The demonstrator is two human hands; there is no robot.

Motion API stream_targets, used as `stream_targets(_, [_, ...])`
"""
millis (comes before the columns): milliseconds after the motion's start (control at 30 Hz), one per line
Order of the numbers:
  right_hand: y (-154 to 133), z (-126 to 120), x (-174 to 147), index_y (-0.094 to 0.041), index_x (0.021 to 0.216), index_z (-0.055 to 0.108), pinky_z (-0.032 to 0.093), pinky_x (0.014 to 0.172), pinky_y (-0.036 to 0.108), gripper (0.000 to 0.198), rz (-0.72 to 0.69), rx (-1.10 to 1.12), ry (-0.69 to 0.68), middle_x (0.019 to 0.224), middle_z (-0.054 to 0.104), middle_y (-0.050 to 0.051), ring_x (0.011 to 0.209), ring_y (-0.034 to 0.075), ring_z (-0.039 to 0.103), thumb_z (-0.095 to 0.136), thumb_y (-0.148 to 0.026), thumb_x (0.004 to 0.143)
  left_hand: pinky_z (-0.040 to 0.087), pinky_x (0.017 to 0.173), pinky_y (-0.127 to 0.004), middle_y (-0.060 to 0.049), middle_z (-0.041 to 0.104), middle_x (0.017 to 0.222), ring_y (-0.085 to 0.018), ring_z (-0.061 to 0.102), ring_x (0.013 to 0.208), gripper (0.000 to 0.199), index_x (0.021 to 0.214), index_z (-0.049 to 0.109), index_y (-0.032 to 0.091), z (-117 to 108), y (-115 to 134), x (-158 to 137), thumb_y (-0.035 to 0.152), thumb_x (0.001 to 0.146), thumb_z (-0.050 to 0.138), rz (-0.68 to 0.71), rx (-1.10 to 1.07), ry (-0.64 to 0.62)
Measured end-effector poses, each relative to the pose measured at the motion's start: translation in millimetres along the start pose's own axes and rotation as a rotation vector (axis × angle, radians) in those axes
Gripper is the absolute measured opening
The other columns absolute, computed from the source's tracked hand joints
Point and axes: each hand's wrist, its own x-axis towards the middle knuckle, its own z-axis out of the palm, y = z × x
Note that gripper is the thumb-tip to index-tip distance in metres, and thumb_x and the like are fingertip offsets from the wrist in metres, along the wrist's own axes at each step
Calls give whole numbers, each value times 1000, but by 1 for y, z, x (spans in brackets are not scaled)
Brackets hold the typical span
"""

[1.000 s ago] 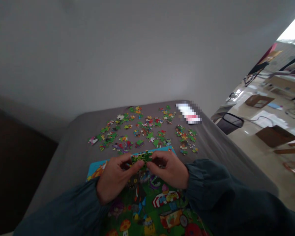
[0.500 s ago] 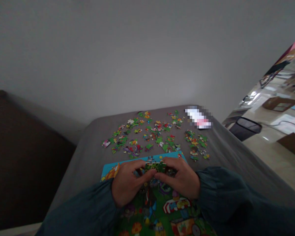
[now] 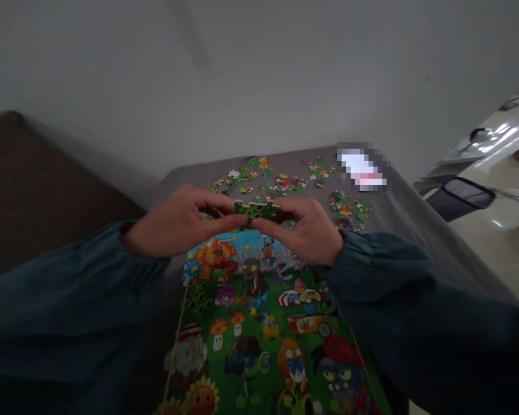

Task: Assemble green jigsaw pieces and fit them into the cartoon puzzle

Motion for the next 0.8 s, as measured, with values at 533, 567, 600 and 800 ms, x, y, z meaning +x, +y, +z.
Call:
stream_targets(533, [-33,82,-6,-17,67,57,31,55,24,32,144,21,-454,58,48,-7,57,8,44,70,-31,93,53,57,-25,-1,75,69,-17,66,62,37,77,77,23,-4,-78,-112,57,86,66,-44,62,36])
stream_targets(567, [-28,88,-10,-18,67,57,30,54,24,32,179,3,-494,57,48,-7,56,8,44,71,-30,93,53,55,-26,-2,74,67,-18,66,61,40,77,77,23,2,-88,-117,59,87,64,-52,70,15])
stream_targets(600, [-23,93,-14,-18,66,57,29,54,25,32,202,-23,-526,56,46,-7,55,8,43,71,-30,92,54,57,-27,-3,74,70,-19,67,63,42,79,78,23,8,-97,-122,61,89,63,-51,81,4])
stream_targets(800, [-10,107,-22,-17,60,55,27,55,25,38,219,-184,-622,56,45,-7,57,8,43,77,-34,86,46,112,-56,-9,70,134,-33,59,128,50,92,81,28,19,-126,-135,74,84,64,31,209,10])
